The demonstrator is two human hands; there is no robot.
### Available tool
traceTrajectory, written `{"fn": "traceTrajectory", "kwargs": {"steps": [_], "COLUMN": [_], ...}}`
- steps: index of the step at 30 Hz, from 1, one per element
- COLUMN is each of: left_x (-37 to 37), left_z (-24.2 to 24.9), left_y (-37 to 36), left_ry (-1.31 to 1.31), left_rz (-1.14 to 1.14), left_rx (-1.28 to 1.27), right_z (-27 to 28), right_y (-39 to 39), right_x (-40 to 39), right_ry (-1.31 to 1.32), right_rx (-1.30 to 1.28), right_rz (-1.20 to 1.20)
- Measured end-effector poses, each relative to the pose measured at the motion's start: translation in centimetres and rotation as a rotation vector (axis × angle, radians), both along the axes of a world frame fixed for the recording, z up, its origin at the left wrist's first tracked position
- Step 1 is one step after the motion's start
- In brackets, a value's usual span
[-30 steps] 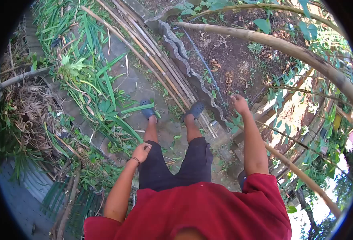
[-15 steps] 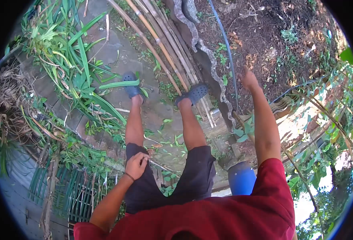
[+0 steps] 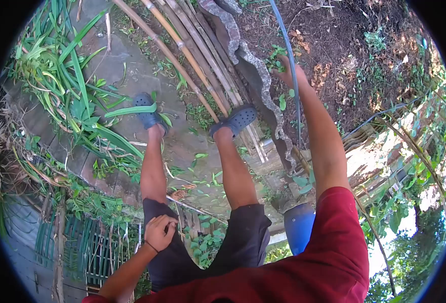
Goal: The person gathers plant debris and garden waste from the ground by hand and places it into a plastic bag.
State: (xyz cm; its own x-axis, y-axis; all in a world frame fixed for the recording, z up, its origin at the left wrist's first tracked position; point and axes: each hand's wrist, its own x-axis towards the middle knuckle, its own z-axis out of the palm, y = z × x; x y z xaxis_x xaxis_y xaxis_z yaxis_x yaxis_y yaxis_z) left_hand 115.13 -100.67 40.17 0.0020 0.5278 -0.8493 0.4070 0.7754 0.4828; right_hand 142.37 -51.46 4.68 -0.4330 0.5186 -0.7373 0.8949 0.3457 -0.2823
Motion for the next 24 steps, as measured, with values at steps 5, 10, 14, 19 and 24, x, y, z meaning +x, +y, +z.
{"fn": "traceTrajectory", "kwargs": {"steps": [5,10,14,19,24], "left_x": [0.0,0.2,0.3,0.5,0.7], "left_z": [-0.7,-1.0,-0.9,-1.0,-1.1], "left_y": [0.0,0.6,1.2,1.7,2.3], "left_ry": [-0.014,-0.023,-0.042,-0.036,-0.021], "left_rz": [0.053,0.076,0.061,0.05,0.026], "left_rx": [-0.009,-0.002,-0.064,-0.037,-0.041], "right_z": [-2.7,-2.4,-4.9,0.7,1.8], "right_y": [-0.6,-0.5,-0.8,-0.3,3.6], "right_x": [-1.6,-2.6,-1.5,-2.2,4.0], "right_ry": [0.116,0.163,0.228,0.403,0.553], "right_rx": [0.027,0.007,-0.089,-0.3,-0.404], "right_rz": [0.052,0.043,-0.262,-0.767,-1.174]}}
